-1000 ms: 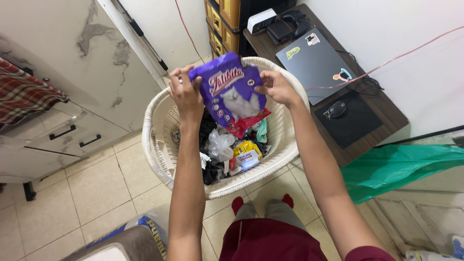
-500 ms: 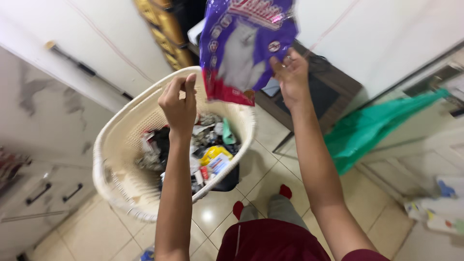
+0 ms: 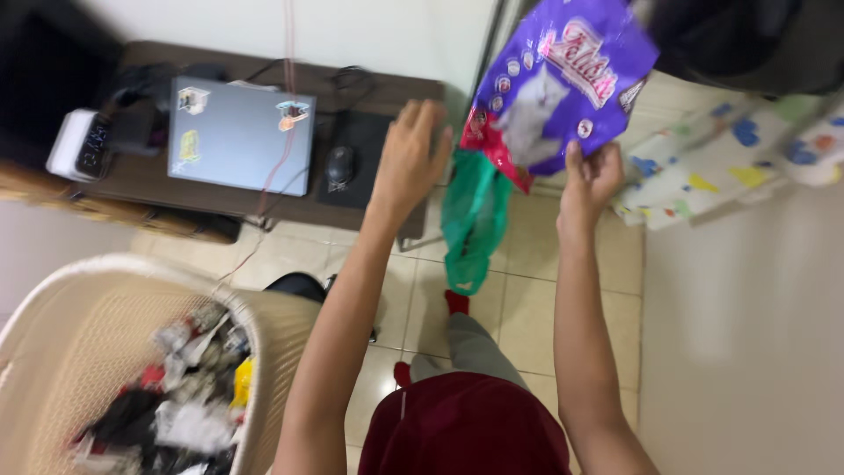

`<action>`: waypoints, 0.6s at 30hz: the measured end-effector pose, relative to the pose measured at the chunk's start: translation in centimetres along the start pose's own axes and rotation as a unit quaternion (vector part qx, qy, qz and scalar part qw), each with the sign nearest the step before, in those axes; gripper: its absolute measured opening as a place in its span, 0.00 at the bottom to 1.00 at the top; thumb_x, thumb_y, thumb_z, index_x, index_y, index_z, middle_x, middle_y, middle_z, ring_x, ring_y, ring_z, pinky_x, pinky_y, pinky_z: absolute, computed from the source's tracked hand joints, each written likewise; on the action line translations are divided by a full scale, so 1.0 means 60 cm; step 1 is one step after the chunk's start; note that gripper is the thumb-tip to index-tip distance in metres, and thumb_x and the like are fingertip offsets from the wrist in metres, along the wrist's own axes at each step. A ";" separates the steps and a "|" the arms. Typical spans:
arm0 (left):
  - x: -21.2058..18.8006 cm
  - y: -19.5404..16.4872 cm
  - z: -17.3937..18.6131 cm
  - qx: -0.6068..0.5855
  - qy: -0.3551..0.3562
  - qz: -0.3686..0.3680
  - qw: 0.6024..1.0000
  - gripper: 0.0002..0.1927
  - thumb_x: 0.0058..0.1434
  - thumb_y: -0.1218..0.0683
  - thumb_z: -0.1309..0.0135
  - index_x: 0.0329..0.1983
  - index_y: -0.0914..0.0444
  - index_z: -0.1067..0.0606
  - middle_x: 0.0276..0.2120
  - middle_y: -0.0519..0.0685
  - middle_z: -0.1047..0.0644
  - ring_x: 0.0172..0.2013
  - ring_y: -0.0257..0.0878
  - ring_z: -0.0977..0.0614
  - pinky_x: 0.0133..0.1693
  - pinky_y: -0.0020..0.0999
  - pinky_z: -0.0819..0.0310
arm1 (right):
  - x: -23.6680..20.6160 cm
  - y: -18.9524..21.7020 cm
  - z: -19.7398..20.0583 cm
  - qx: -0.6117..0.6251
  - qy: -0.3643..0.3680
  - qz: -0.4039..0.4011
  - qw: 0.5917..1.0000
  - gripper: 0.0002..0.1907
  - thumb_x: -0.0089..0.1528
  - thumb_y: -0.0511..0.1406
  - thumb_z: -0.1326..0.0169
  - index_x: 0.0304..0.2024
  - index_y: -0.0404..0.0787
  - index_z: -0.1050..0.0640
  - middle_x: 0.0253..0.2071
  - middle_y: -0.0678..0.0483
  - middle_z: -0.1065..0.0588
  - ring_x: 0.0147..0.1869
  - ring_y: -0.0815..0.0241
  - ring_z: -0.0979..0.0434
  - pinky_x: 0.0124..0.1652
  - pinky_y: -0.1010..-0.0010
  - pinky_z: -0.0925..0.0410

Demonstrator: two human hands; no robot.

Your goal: The person picks pieces of trash one at a time from a plastic laundry basket on the floor and places them into a green plastic bag hanging from a door handle, occasionally opening or adjusting the bag.

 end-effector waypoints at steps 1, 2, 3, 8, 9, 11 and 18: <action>-0.009 0.021 -0.068 -0.017 0.033 0.016 0.999 0.11 0.67 0.58 0.44 0.49 0.64 0.30 0.44 0.57 0.26 0.46 0.56 0.22 0.46 0.52 0.29 | -0.003 -0.026 0.044 -0.003 -0.022 -0.005 1.000 0.11 0.71 0.30 0.38 0.52 0.37 0.27 0.48 0.60 0.28 0.50 0.71 0.31 0.51 0.78 0.35; -0.026 0.044 -0.135 -0.030 0.064 0.033 0.997 0.11 0.67 0.58 0.44 0.49 0.64 0.30 0.43 0.57 0.25 0.46 0.57 0.22 0.46 0.53 0.28 | -0.008 -0.053 0.086 -0.004 -0.041 -0.011 0.999 0.11 0.70 0.30 0.38 0.51 0.37 0.28 0.47 0.60 0.28 0.50 0.71 0.30 0.52 0.79 0.34; -0.045 0.065 -0.198 -0.029 0.098 0.040 0.994 0.14 0.65 0.58 0.44 0.51 0.64 0.30 0.44 0.60 0.26 0.45 0.60 0.23 0.46 0.54 0.28 | -0.013 -0.078 0.125 -0.025 -0.049 -0.023 0.998 0.11 0.69 0.31 0.39 0.51 0.37 0.28 0.47 0.60 0.28 0.51 0.72 0.29 0.52 0.79 0.34; -0.170 0.164 -0.450 0.064 0.372 0.164 0.911 0.25 0.62 0.51 0.41 0.62 0.49 0.31 0.53 0.65 0.30 0.56 0.67 0.28 0.52 0.62 0.31 | -0.059 -0.205 0.247 -0.163 -0.095 -0.126 0.974 0.09 0.67 0.32 0.40 0.44 0.36 0.27 0.40 0.60 0.27 0.41 0.73 0.33 0.41 0.80 0.38; -0.183 0.178 -0.482 0.087 0.392 0.175 0.899 0.28 0.60 0.49 0.39 0.63 0.48 0.32 0.56 0.65 0.32 0.58 0.67 0.31 0.53 0.64 0.34 | -0.068 -0.226 0.256 -0.176 -0.094 -0.139 0.970 0.09 0.67 0.31 0.39 0.43 0.36 0.27 0.39 0.59 0.28 0.40 0.72 0.33 0.40 0.80 0.37; -0.197 0.207 -0.529 0.136 0.428 0.197 0.872 0.36 0.55 0.46 0.36 0.66 0.45 0.35 0.61 0.65 0.36 0.62 0.68 0.37 0.57 0.67 0.40 | -0.076 -0.262 0.261 -0.206 -0.079 -0.150 0.964 0.09 0.66 0.31 0.39 0.42 0.35 0.27 0.37 0.57 0.27 0.38 0.71 0.31 0.40 0.79 0.35; -0.218 0.238 -0.553 0.045 0.325 0.318 0.890 0.42 0.54 0.47 0.35 0.68 0.66 0.38 0.65 0.56 0.33 0.64 0.59 0.32 0.56 0.70 0.38 | -0.086 -0.323 0.188 -0.264 0.000 -0.177 0.948 0.08 0.64 0.32 0.40 0.40 0.35 0.26 0.34 0.54 0.23 0.35 0.68 0.23 0.33 0.75 0.29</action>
Point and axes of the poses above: each hand's wrist, its own x-axis towards the middle knuckle, its own z-axis out of the back of the hand, y = z × x, the point moved 4 cm from there along x, towards the middle knuckle
